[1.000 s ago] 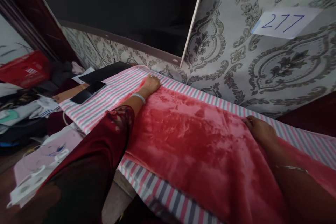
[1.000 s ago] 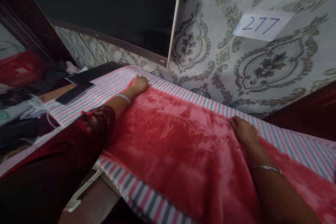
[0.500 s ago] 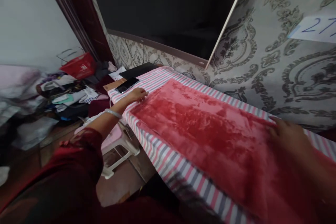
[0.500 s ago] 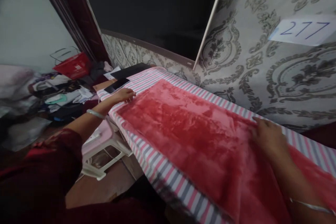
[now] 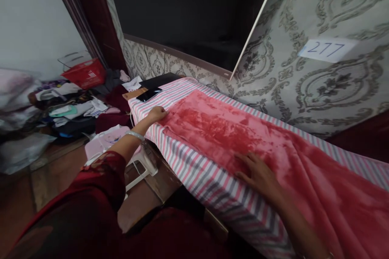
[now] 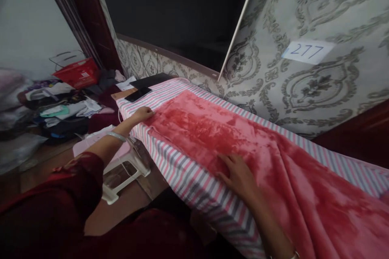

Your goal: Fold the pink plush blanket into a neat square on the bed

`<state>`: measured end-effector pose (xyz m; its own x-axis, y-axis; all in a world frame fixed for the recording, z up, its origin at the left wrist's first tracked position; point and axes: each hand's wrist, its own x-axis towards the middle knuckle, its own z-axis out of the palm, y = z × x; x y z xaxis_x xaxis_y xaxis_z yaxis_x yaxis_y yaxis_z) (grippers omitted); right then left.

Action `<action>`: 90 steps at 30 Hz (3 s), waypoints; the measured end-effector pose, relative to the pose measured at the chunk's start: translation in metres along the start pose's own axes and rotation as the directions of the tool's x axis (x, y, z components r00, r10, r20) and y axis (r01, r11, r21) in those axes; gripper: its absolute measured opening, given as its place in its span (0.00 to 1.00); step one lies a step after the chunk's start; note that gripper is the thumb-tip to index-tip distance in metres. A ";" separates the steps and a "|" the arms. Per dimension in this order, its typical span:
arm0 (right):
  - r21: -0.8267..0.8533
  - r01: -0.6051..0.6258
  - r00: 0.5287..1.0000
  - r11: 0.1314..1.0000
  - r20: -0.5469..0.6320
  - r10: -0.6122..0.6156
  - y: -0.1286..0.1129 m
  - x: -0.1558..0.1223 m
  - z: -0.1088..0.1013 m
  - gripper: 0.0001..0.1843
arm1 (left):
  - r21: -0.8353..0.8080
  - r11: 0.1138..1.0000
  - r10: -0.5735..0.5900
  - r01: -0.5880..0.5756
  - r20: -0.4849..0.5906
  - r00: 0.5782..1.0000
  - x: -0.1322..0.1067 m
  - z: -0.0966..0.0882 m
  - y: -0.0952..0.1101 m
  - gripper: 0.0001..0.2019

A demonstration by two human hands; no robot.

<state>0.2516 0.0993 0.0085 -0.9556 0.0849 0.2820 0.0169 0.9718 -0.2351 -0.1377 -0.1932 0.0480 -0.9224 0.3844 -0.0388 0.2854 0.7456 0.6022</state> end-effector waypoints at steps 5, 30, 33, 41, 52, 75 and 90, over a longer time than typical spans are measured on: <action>-0.062 0.032 0.998 0.998 -0.049 -0.035 -0.005 -0.021 0.001 0.21 | -0.273 0.961 -0.024 0.044 0.074 0.997 -0.004 -0.004 0.005 0.14; -0.256 -0.133 0.965 0.958 -0.252 0.067 0.059 -0.087 -0.006 0.18 | -0.137 0.987 0.093 -0.081 0.089 0.992 -0.030 0.020 0.022 0.16; -0.304 -0.148 0.966 0.941 -0.248 0.072 0.064 -0.088 -0.012 0.18 | -0.055 0.991 0.125 -0.120 0.113 0.986 -0.028 0.019 0.026 0.16; -0.352 -0.177 0.978 0.919 -0.168 0.124 0.066 -0.088 -0.023 0.20 | 0.113 0.980 0.157 -0.165 0.079 0.985 -0.028 0.031 0.025 0.07; -0.277 -0.234 0.970 0.932 -0.137 0.203 0.057 -0.092 -0.031 0.22 | 0.283 0.954 0.087 -0.096 0.043 0.995 -0.038 0.032 0.022 0.14; 0.197 -0.054 0.997 0.979 -0.036 0.063 0.020 0.282 0.027 0.18 | 0.118 0.982 0.137 -0.150 0.115 0.984 -0.074 0.033 0.013 0.19; 0.142 -0.282 0.958 0.949 -0.013 0.287 0.024 0.405 0.085 0.12 | 0.038 0.997 0.070 -0.074 0.092 0.993 -0.086 0.049 -0.001 0.20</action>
<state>-0.1596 0.1385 0.0379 -0.9067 0.3630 0.2145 0.2443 0.8669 -0.4344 -0.0462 -0.2005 0.0115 -0.8721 0.4844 -0.0696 0.3627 0.7351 0.5728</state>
